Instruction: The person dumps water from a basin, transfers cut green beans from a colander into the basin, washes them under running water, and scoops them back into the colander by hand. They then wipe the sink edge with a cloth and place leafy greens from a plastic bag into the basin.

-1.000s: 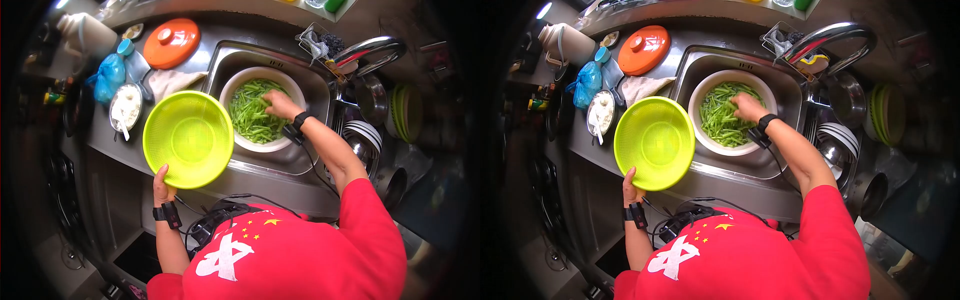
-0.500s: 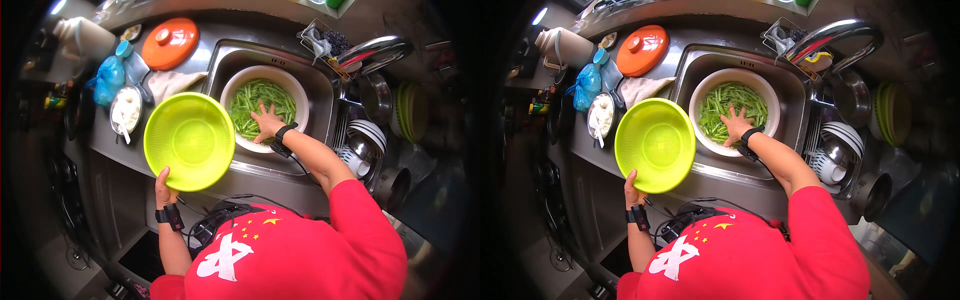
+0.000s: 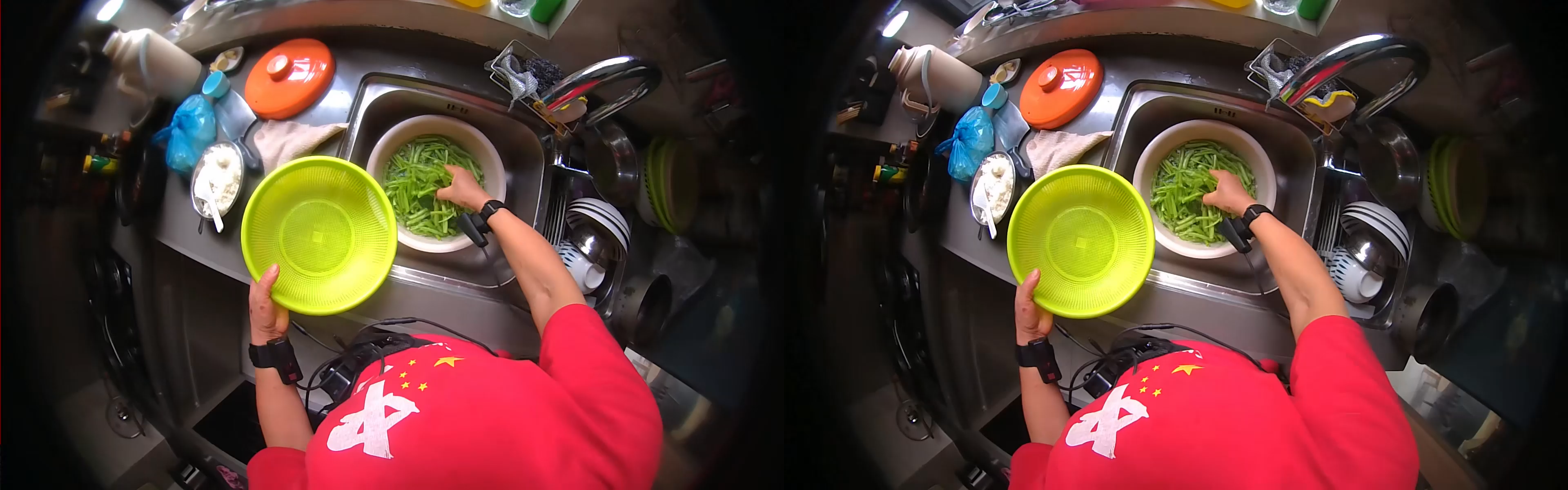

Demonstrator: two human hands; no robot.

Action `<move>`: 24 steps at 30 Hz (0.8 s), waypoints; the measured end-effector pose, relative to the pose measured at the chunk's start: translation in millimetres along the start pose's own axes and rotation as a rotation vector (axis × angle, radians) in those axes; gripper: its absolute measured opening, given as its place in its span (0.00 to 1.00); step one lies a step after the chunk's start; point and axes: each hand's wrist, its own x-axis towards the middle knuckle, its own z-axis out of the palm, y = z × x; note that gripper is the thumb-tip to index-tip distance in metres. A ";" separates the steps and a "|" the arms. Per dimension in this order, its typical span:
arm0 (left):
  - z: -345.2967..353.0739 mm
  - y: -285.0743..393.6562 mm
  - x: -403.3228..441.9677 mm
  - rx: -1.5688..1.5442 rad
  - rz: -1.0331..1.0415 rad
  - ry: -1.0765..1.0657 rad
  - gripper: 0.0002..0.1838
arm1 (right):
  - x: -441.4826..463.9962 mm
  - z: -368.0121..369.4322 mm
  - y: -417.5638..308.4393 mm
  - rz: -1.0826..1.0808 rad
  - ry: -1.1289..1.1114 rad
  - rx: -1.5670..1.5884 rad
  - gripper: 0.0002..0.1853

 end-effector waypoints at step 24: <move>95.8 -32.6 43.7 0.062 -0.211 -0.232 0.29 | -83.1 -48.9 -164.4 -0.478 -0.058 -0.015 0.40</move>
